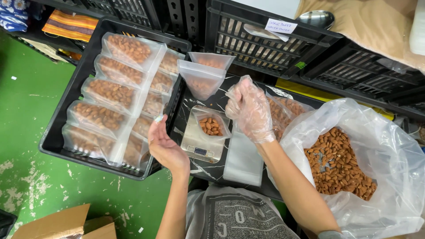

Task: The person fills small plastic bags with almonds from a large container, weighs them on a scale, and seals the bags by hand.

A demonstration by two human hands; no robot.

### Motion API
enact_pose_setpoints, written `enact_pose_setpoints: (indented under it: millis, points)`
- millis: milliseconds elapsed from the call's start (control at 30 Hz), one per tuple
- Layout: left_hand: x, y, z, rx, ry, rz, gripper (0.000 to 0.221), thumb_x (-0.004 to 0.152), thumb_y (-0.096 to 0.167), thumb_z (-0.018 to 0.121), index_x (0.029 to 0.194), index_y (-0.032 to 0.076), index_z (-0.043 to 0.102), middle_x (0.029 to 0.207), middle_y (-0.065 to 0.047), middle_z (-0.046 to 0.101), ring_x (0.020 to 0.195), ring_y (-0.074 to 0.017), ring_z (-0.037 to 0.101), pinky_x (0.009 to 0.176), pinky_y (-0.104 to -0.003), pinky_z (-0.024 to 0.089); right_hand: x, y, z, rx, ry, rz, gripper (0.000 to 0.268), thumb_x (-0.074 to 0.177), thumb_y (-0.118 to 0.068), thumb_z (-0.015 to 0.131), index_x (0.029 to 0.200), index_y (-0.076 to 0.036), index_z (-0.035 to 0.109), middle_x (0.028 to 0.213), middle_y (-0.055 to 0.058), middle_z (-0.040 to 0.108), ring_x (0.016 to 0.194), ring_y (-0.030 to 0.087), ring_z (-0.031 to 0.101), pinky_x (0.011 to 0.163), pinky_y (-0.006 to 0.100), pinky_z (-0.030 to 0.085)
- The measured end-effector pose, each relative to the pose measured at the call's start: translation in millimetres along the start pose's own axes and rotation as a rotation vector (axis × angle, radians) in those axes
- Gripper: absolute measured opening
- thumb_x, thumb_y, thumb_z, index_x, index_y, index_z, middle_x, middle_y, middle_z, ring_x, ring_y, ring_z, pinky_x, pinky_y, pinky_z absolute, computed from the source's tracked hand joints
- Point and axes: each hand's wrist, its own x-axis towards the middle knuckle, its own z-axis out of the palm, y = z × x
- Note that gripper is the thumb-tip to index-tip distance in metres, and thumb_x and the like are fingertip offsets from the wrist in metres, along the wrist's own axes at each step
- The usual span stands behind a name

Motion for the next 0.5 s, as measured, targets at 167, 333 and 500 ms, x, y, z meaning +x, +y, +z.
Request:
enact_pose_setpoints:
  millis: [167, 333, 500]
  points:
    - [-12.8, 24.7, 0.6, -0.019, -0.068, 0.001, 0.045, 0.110, 0.022, 0.024, 0.115, 0.003, 0.064, 0.110, -0.015, 0.068, 0.110, -0.0234, 0.067, 0.109, -0.034, 0.051, -28.5, -14.3, -19.3, -0.450, -0.148, -0.261, 0.050, 0.110, -0.028, 0.038, 0.064, -0.008, 0.046, 0.052, 0.006, 0.037, 0.043, 0.017, 0.039, 0.041, 0.027, 0.033]
    - [-65.4, 51.3, 38.0, -0.014, -0.373, -0.093, 0.038, 0.090, 0.002, 0.031, 0.108, 0.000, 0.065, 0.100, -0.017, 0.069, 0.097, -0.0269, 0.068, 0.095, -0.039, 0.057, -75.4, -53.0, -54.6, -0.842, 0.052, -0.229, 0.051, 0.110, -0.036, 0.041, 0.064, -0.015, 0.044, 0.059, -0.002, 0.041, 0.054, 0.011, 0.040, 0.059, 0.028, 0.034]
    - [-107.6, 68.9, 88.4, -0.071, -0.767, -0.193, 0.032, 0.102, 0.015, 0.038, 0.100, -0.002, 0.065, 0.092, -0.015, 0.067, 0.086, -0.0237, 0.065, 0.079, -0.035, 0.051, -128.4, -105.1, -88.1, -1.107, 0.348, -0.164, 0.058, 0.105, -0.052, 0.040, 0.058, -0.017, 0.042, 0.056, -0.003, 0.043, 0.054, 0.012, 0.039, 0.060, 0.030, 0.032]
